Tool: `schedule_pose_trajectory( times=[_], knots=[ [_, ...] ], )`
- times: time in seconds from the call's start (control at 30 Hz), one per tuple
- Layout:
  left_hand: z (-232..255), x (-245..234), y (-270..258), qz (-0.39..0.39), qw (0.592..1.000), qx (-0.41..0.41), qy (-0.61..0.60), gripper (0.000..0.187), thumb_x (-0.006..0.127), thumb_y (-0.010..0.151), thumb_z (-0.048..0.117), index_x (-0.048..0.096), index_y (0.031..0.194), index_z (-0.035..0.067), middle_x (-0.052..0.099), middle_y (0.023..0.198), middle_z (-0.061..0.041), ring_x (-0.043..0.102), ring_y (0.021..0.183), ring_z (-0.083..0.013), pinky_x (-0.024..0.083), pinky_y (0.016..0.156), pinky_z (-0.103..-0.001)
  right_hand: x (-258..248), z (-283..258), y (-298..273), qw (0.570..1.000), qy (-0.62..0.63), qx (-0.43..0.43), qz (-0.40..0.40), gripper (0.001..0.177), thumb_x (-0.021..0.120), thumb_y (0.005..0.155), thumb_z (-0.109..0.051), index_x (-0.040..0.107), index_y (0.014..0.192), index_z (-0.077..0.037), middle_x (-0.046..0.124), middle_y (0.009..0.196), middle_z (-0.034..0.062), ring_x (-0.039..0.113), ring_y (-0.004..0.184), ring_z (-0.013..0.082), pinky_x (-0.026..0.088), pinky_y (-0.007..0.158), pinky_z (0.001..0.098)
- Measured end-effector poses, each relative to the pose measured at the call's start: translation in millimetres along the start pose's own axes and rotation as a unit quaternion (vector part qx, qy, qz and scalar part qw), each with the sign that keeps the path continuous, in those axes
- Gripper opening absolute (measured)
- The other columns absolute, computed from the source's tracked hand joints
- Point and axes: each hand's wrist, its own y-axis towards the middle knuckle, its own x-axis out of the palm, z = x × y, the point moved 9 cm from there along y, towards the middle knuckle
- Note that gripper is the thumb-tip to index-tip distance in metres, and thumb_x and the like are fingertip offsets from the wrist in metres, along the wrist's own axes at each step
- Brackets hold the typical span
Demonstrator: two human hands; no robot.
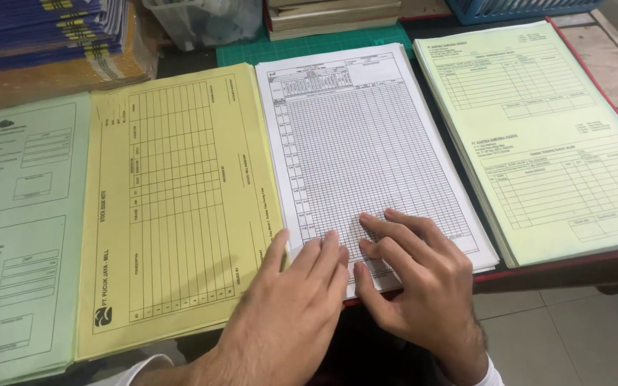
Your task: Sorting and reviewing various paper documents and forms within multiple folders on a desk.
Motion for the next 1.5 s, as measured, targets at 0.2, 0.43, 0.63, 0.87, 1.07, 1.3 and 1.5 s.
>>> schedule_pose_trajectory(
  times=[0.2, 0.43, 0.63, 0.87, 1.07, 1.3, 1.5],
  knots=[
    [-10.6, -4.2, -1.4, 0.069, 0.986, -0.066, -0.139, 0.046, 0.055, 0.099, 0.032, 0.061, 0.135, 0.003, 0.059, 0.142, -0.017, 0.055, 0.126, -0.0295, 0.033, 0.113, -0.06, -31.6, 27.3, -11.3, 0.996, 0.089, -0.005, 0.007, 0.015, 0.073, 0.086, -0.005, 0.072, 0.071, -0.009, 0.076, 0.07, 0.0041, 0.073, 0.066, 0.016, 0.062, 0.068, 0.0279],
    [-18.5, -20.5, -2.3, 0.159, 0.969, -0.104, -0.157, 0.041, 0.067, 0.094, 0.043, 0.07, 0.116, 0.008, 0.069, 0.125, -0.009, 0.061, 0.104, -0.0261, 0.04, 0.11, -0.057, -89.2, 108.5, -48.5, 0.965, -0.142, 0.21, 0.063, 0.036, 0.072, 0.098, -0.01, 0.072, 0.132, 0.002, 0.065, 0.148, 0.0282, 0.053, 0.148, 0.0535, 0.028, 0.122, 0.0772],
    [-24.5, -18.3, -4.9, 0.173, 0.968, -0.101, -0.149, 0.032, 0.067, 0.093, 0.041, 0.074, 0.114, 0.018, 0.071, 0.125, 0.0, 0.063, 0.102, -0.0209, 0.04, 0.11, -0.058, -84.2, 130.9, -57.8, 0.95, -0.139, 0.28, -0.013, 0.046, 0.064, 0.099, -0.033, 0.069, 0.135, -0.005, 0.06, 0.149, 0.0234, 0.046, 0.148, 0.0453, 0.018, 0.119, 0.074],
    [-26.2, -16.8, -2.0, 0.186, 0.969, -0.089, -0.139, 0.03, 0.068, 0.092, 0.042, 0.075, 0.109, 0.019, 0.072, 0.122, 0.0, 0.064, 0.096, -0.0219, 0.046, 0.104, -0.055, -84.6, 138.3, -57.7, 0.947, -0.134, 0.29, -0.033, 0.046, 0.064, 0.097, -0.035, 0.069, 0.135, -0.01, 0.059, 0.15, 0.0207, 0.046, 0.147, 0.0405, 0.022, 0.117, 0.0695],
    [-27.2, -18.4, -2.2, 0.175, 0.97, -0.092, -0.144, 0.028, 0.069, 0.091, 0.042, 0.075, 0.11, 0.021, 0.072, 0.123, 0.001, 0.065, 0.097, -0.0202, 0.046, 0.104, -0.056, -91.2, 139.8, -56.5, 0.954, -0.155, 0.258, -0.011, 0.036, 0.07, 0.099, -0.029, 0.075, 0.128, -0.008, 0.07, 0.138, 0.0177, 0.058, 0.139, 0.0382, 0.037, 0.112, 0.0585],
    [-27.6, -17.1, -2.3, 0.172, 0.97, -0.094, -0.147, 0.028, 0.068, 0.092, 0.043, 0.075, 0.109, 0.021, 0.072, 0.122, 0.001, 0.065, 0.098, -0.0187, 0.046, 0.105, -0.054, -89.4, 132.8, -54.8, 0.953, -0.151, 0.259, -0.052, 0.037, 0.072, 0.093, -0.036, 0.076, 0.125, -0.02, 0.063, 0.149, 0.0165, 0.053, 0.143, 0.0373, 0.034, 0.112, 0.0705],
    [-27.8, -14.3, -2.5, 0.171, 0.969, -0.1, -0.148, 0.026, 0.07, 0.089, 0.043, 0.075, 0.105, 0.023, 0.072, 0.123, 0.002, 0.066, 0.095, -0.0178, 0.048, 0.104, -0.056, -86.5, 128.7, -56.1, 0.959, -0.113, 0.251, -0.066, 0.046, 0.073, 0.087, -0.038, 0.074, 0.128, -0.017, 0.061, 0.148, 0.0155, 0.049, 0.146, 0.0391, 0.026, 0.117, 0.0716]
  ],
)
